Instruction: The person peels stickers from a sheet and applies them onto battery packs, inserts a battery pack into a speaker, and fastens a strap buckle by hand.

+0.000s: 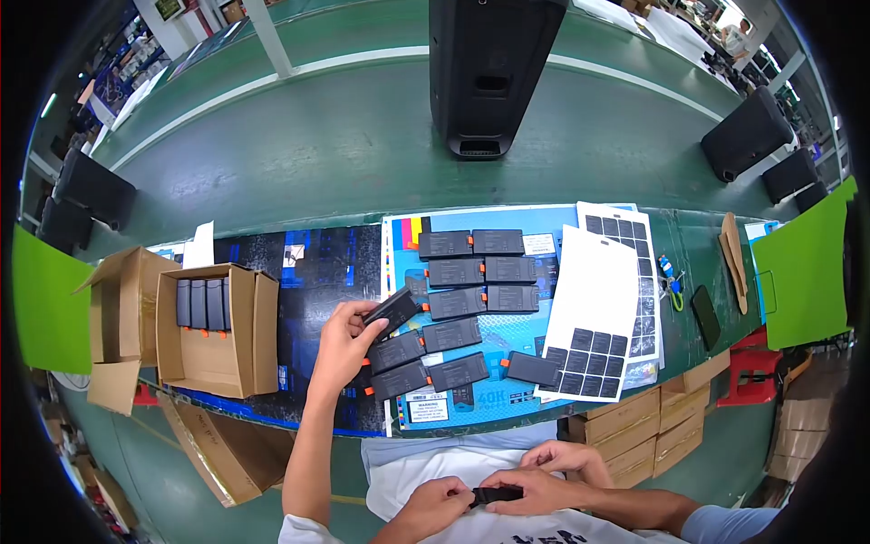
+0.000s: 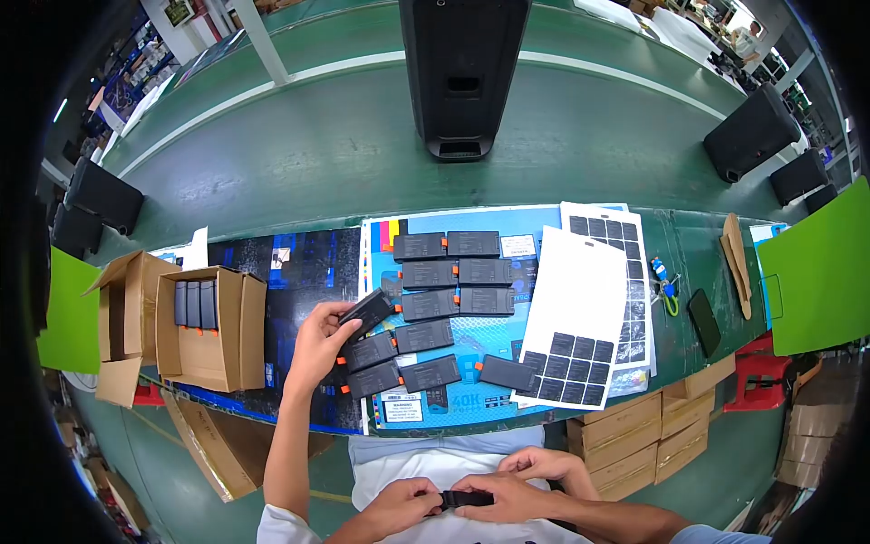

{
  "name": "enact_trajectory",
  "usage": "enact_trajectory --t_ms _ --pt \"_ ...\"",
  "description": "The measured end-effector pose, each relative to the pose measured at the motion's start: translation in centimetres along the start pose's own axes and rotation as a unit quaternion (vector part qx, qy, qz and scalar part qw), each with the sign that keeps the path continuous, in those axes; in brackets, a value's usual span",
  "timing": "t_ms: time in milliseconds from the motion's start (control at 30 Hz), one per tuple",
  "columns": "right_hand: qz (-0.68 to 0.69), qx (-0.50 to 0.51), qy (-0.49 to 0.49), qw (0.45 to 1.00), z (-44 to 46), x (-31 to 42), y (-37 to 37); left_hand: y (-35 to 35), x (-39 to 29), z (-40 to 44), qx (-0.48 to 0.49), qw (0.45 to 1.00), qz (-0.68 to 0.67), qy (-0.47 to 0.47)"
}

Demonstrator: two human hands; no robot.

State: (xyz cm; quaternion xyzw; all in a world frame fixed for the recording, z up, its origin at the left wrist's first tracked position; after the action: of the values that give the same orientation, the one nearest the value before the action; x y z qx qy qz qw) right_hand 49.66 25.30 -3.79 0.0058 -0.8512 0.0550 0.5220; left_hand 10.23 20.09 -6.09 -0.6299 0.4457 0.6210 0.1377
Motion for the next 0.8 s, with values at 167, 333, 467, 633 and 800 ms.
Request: enact_trajectory --t_ms 167,333,467,633,800 --pt "0.043 -0.033 0.003 0.999 0.6 0.8 -0.9 0.2 -0.1 -0.4 -0.007 0.986 -0.143 0.08" --pt "-0.015 0.071 -0.098 0.993 2.4 1.5 -0.7 0.3 -1.3 -0.2 -0.008 0.968 -0.237 0.08" --pt "0.054 0.025 -0.034 0.998 2.6 0.2 -1.2 0.0 -2.1 -0.2 0.001 0.95 -0.297 0.096" --pt "0.135 0.066 -0.051 0.987 3.4 0.3 -1.3 -0.8 -3.1 -0.5 0.012 0.934 -0.35 0.063" --pt "0.151 0.132 -0.047 0.979 4.5 -0.9 -1.1 -1.3 -4.4 -1.2 0.022 0.936 -0.346 0.062"
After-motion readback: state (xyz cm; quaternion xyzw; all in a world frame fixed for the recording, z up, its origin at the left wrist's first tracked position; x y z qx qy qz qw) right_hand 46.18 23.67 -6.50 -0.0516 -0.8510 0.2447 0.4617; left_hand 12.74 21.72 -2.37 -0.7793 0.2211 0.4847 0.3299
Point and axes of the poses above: each hand's wrist, its own z-axis towards the middle knuckle, its own y-axis out of the back of the hand, x = y × z, the point moved 2 cm from there along z, towards the middle knuckle, and after that the axes turned 3 degrees about -z, right-handed, at the moved point
